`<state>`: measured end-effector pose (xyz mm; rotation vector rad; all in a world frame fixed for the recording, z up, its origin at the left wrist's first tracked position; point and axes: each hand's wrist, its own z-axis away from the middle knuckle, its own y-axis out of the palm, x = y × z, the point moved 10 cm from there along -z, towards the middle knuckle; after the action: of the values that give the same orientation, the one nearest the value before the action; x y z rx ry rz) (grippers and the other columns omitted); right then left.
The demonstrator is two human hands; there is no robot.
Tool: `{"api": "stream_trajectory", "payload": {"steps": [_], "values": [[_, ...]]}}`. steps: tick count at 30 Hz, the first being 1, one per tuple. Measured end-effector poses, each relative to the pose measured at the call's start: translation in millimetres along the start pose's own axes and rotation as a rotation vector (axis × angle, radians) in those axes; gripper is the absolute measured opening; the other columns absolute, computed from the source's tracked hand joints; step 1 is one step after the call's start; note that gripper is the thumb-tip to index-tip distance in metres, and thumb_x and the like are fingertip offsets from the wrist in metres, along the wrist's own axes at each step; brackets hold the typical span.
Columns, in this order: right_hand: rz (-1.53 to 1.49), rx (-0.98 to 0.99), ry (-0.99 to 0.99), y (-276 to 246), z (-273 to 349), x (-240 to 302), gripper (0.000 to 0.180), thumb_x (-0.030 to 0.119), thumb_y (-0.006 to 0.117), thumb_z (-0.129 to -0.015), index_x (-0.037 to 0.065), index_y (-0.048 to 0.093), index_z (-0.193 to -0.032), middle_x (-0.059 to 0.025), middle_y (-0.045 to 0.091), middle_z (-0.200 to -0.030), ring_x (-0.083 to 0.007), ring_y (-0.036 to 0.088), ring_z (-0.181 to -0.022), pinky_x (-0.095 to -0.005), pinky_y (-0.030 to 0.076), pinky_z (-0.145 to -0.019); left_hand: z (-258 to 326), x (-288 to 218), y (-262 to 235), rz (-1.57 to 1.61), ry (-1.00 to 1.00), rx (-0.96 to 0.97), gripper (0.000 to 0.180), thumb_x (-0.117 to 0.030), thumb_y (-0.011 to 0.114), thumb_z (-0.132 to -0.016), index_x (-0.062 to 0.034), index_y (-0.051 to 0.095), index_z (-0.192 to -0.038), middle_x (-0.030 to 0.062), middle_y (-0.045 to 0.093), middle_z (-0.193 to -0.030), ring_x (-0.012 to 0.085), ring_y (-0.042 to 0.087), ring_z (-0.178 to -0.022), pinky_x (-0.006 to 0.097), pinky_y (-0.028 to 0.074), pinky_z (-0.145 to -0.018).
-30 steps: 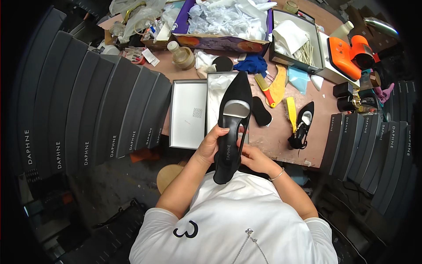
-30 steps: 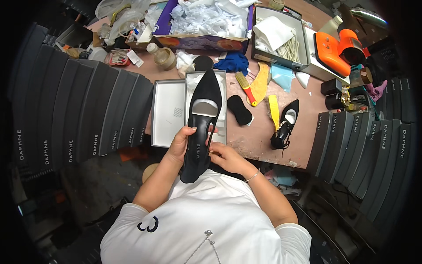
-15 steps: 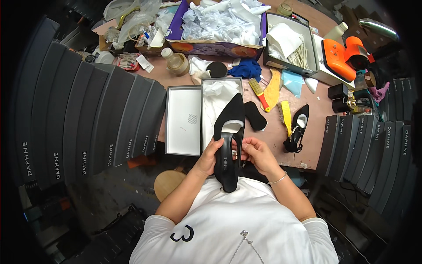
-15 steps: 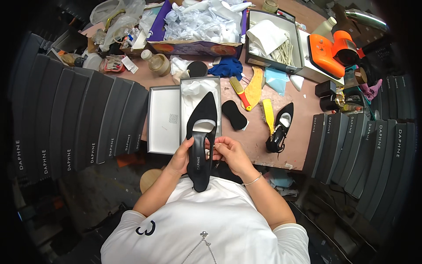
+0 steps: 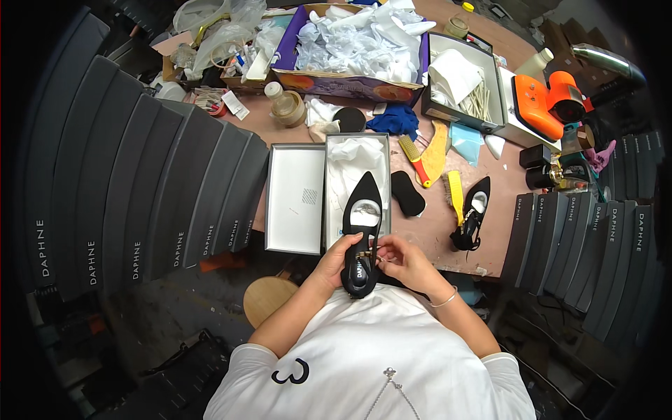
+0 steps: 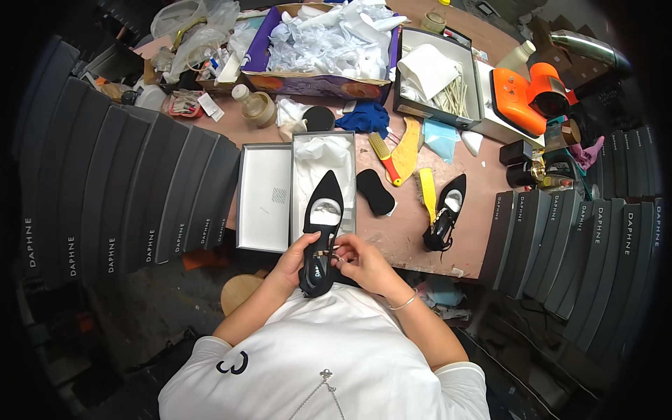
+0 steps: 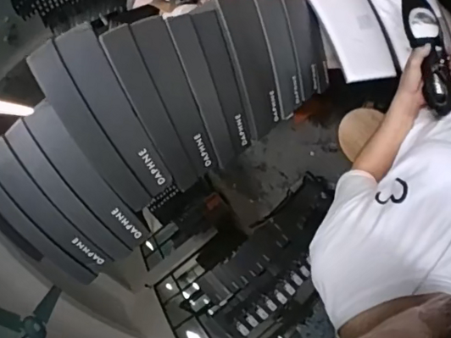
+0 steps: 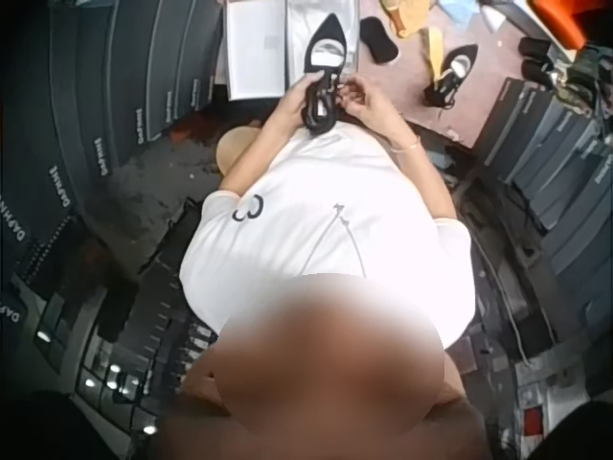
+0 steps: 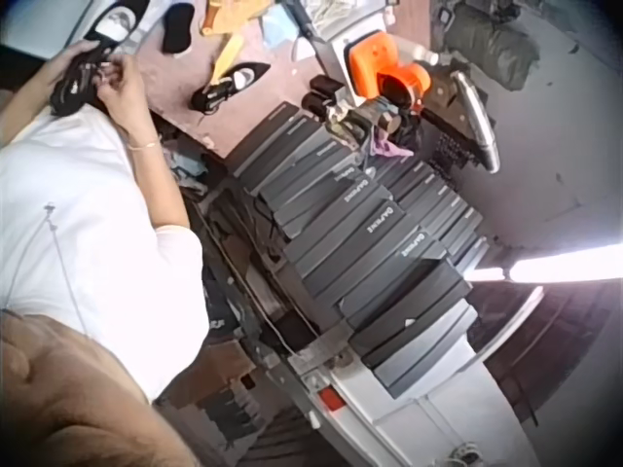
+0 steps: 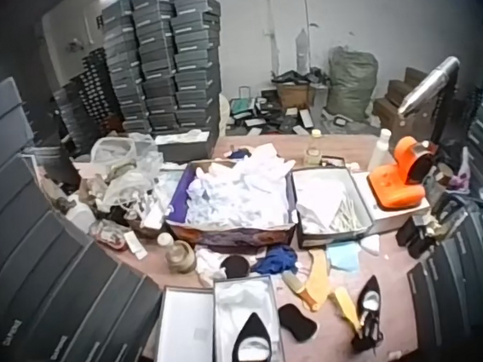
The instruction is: Cleaning a pair of black high-heeled shoes with a brush and then packing them into a shoebox with tissue paper.
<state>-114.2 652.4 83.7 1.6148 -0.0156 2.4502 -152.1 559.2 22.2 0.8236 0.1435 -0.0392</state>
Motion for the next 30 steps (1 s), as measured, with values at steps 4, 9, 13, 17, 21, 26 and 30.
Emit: {"api": "stream_trajectory", "payload": {"steps": [4, 9, 13, 17, 21, 26, 30], "values": [[-0.176, -0.065, 0.051, -6.4, 3.8, -7.2, 0.038, -0.006, 0.062, -0.082, 0.0, 0.047, -0.117, -0.0054, 0.06, -0.088, -0.0087, 0.058, -0.077, -0.0237, 0.05, -0.07, -1.1, -3.5, 4.9, -0.08, 0.057, 0.04, 0.038, -0.02, 0.063, -0.086, 0.0006, 0.053, -0.115, 0.0133, 0.065, -0.102, 0.0197, 0.067, -0.084, 0.031, 0.058, -0.072], [0.16, -0.251, -0.072, -9.8, -11.8, -7.9, 0.046, -0.001, 0.066, -0.083, 0.003, 0.05, -0.126, -0.0069, 0.063, -0.092, -0.0081, 0.058, -0.073, -0.0245, 0.05, -0.065, 2.6, -17.8, 20.2, -0.241, 0.112, 0.08, 0.043, -0.005, 0.061, -0.083, -0.0006, 0.045, -0.123, 0.0127, 0.064, -0.103, 0.0183, 0.067, -0.085, 0.03, 0.058, -0.07], [0.273, -0.223, -0.12, -2.5, -1.3, 24.1, 0.045, -0.004, 0.064, -0.081, 0.004, 0.055, -0.124, -0.0126, 0.064, -0.104, -0.0129, 0.061, -0.086, -0.0275, 0.05, -0.075, -1.2, -22.3, -4.6, -0.201, 0.157, -0.048, 0.041, 0.003, 0.061, -0.08, 0.0, 0.047, -0.119, 0.013, 0.064, -0.1, 0.0205, 0.067, -0.082, 0.032, 0.059, -0.069], [0.586, -0.2, -0.379, 3.4, 14.5, 69.8, 0.038, 0.004, 0.065, -0.08, 0.005, 0.06, -0.118, -0.0169, 0.055, -0.115, -0.0332, 0.054, -0.105, -0.0372, 0.045, -0.09, -3.0, -30.5, -14.4, -0.194, 0.209, -0.123, 0.036, 0.004, 0.06, -0.08, 0.0, 0.049, -0.114, 0.0117, 0.063, -0.096, 0.0227, 0.067, -0.08, 0.035, 0.059, -0.068], [0.883, 0.055, -0.578, 45.3, 31.7, 123.3, 0.031, 0.016, 0.071, -0.075, 0.007, 0.065, -0.104, -0.0104, 0.054, -0.116, -0.0286, 0.05, -0.111, -0.0399, 0.04, -0.091, -6.6, -41.1, -19.1, -0.173, 0.242, -0.159, 0.035, 0.005, 0.059, -0.079, -0.001, 0.048, -0.112, 0.0112, 0.062, -0.094, 0.0251, 0.066, -0.079, 0.037, 0.058, -0.066], [1.211, -0.017, -0.789, 67.8, 36.4, 115.5, 0.022, 0.016, 0.065, -0.072, 0.01, 0.065, -0.094, -0.0063, 0.057, -0.108, -0.0232, 0.051, -0.109, -0.0393, 0.036, -0.089, -6.9, -45.6, -23.9, -0.139, 0.24, -0.228, 0.034, 0.003, 0.061, -0.079, 0.0002, 0.05, -0.111, 0.011, 0.063, -0.092, 0.023, 0.066, -0.081, 0.034, 0.057, -0.07], [1.127, -0.007, -0.786, 78.8, 26.6, 105.8, 0.019, 0.014, 0.063, -0.072, 0.011, 0.063, -0.091, -0.0033, 0.058, -0.106, -0.0208, 0.051, -0.108, -0.0407, 0.035, -0.093, -5.9, -43.7, -22.9, -0.299, 0.276, -0.23, 0.025, -0.003, 0.055, -0.087, -0.0003, 0.05, -0.111, 0.0086, 0.062, -0.096, 0.0221, 0.063, -0.086, 0.035, 0.055, -0.074]]}}
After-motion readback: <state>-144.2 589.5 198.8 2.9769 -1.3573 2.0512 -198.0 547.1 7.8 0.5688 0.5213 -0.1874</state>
